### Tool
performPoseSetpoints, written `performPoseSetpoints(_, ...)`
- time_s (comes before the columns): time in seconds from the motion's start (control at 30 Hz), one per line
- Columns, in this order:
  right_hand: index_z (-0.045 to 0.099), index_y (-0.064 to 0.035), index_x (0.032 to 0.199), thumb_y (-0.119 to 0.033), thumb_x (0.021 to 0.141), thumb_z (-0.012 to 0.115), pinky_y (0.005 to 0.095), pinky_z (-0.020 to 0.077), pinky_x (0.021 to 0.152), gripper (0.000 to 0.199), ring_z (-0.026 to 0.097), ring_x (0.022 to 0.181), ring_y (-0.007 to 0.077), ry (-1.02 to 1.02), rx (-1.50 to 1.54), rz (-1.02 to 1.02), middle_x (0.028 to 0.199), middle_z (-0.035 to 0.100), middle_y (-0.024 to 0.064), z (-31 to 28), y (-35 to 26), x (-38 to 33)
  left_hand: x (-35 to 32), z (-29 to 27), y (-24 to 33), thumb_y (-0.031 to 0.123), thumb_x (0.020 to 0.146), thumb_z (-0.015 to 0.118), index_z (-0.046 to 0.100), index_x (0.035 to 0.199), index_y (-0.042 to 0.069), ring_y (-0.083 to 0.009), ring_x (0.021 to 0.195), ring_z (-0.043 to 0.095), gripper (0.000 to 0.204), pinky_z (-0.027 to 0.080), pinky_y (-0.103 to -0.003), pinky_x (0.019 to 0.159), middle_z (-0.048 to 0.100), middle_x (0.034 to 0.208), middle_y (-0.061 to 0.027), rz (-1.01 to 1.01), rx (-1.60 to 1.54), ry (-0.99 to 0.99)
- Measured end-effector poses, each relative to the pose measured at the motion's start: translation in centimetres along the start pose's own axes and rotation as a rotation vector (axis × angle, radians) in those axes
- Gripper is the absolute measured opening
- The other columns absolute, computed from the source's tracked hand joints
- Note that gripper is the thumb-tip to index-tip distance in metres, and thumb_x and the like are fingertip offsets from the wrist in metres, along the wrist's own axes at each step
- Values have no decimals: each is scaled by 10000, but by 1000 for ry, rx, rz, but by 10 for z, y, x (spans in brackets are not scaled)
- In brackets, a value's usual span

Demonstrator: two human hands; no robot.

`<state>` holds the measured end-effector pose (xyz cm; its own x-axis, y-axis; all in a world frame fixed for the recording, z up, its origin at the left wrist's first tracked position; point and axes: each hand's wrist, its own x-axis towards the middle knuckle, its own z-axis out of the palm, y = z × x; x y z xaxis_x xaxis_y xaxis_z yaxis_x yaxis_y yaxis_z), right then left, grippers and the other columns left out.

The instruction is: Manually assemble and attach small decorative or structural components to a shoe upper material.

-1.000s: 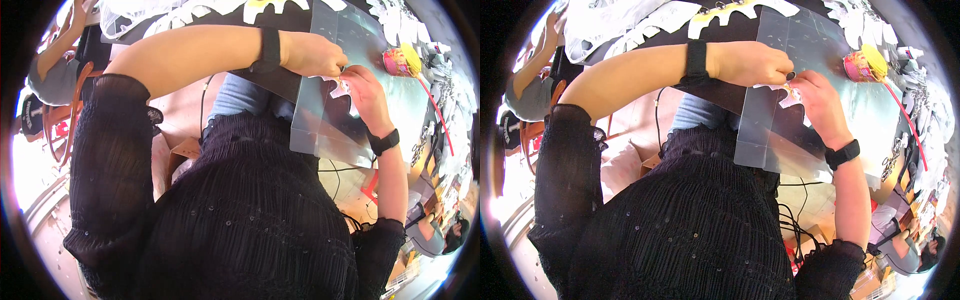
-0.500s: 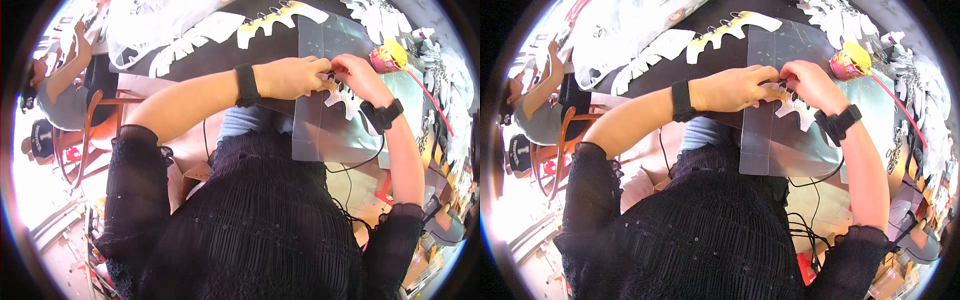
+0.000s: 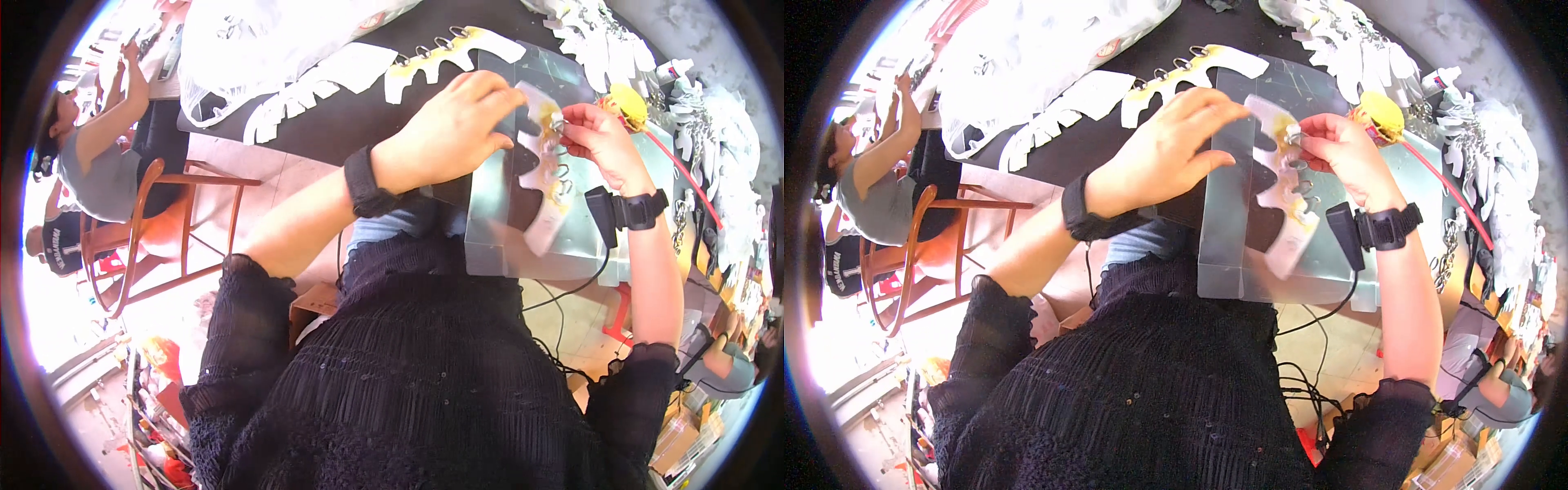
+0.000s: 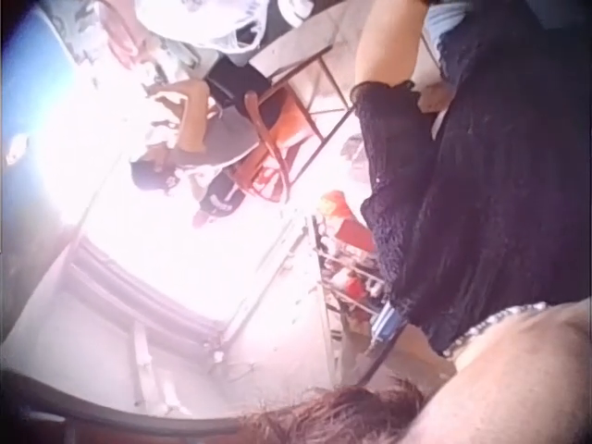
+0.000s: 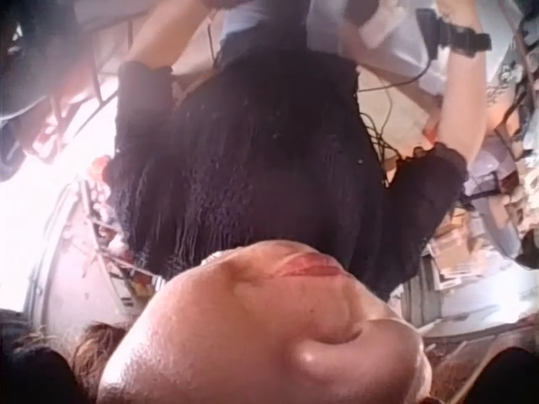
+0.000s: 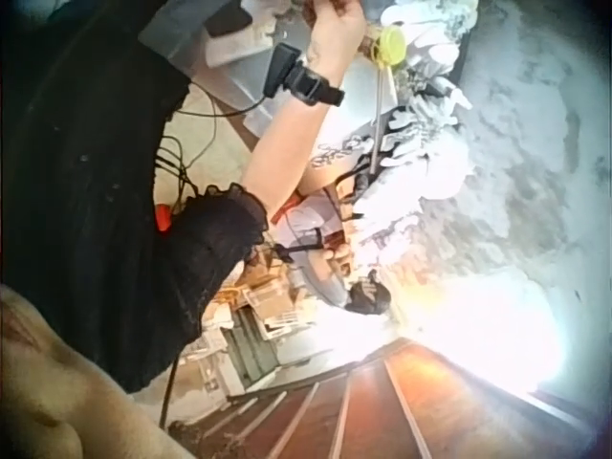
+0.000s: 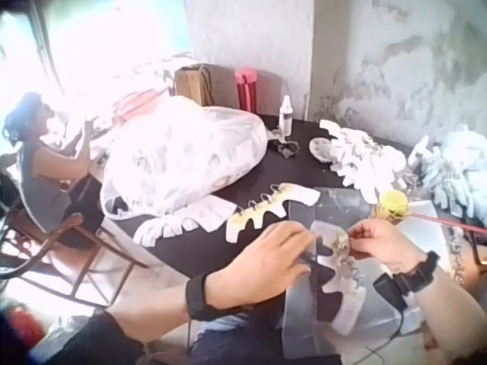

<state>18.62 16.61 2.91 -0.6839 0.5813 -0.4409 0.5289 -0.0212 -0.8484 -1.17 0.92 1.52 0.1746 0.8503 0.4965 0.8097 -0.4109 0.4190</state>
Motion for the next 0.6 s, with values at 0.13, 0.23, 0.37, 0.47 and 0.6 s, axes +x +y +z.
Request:
performPoseSetpoints(0.13, 572, -35, 1076, -111, 875, 577, 261, 484, 791, 215, 591, 846, 111, 29, 359, -3, 947, 618, 11, 2, -2, -7, -6, 3, 13, 118, 795, 697, 459, 1252, 41, -212, 961, 573, 521, 478, -309, 829, 555, 1081, -118, -384, -355, 110)
performPoseSetpoints(0.23, 551, -29, 1077, -92, 882, 565, 290, 490, 805, 205, 596, 875, 140, -8, 624, -19, 966, 609, 39, 14, -1, -10, -4, 18, 18, 85, 815, 683, 273, 1332, -23, -161, 976, 545, 669, 474, -276, 811, 543, 1040, -143, -621, -875, 12)
performPoseSetpoints(0.37, 543, -23, 1067, -63, 879, 561, 310, 492, 820, 193, 593, 891, 159, -29, 777, -9, 984, 598, 52, 24, 8, -11, -3, 32, 19, 39, 828, 644, 307, 1314, -23, -127, 860, 560, 595, 465, -242, 750, 556, 956, -109, -672, -877, 43)
performPoseSetpoints(0.47, 539, -17, 1074, -61, 884, 553, 324, 492, 833, 196, 593, 905, 167, 14, 729, -5, 993, 595, 60, 30, 14, -19, 0, 32, 15, 28, 834, 628, 394, 1264, -29, -99, 795, 549, 492, 453, -228, 710, 559, 863, -70, -746, -894, -1)
performPoseSetpoints(0.6, 538, -7, 1081, -75, 893, 549, 341, 489, 860, 200, 597, 925, 178, -40, 723, -6, 1010, 600, 75, 33, 13, -32, 1, 29, 8, 19, 817, 632, 487, 1184, -34, -87, 750, 529, 398, 445, -232, 681, 541, 794, -40, -678, -803, -68)
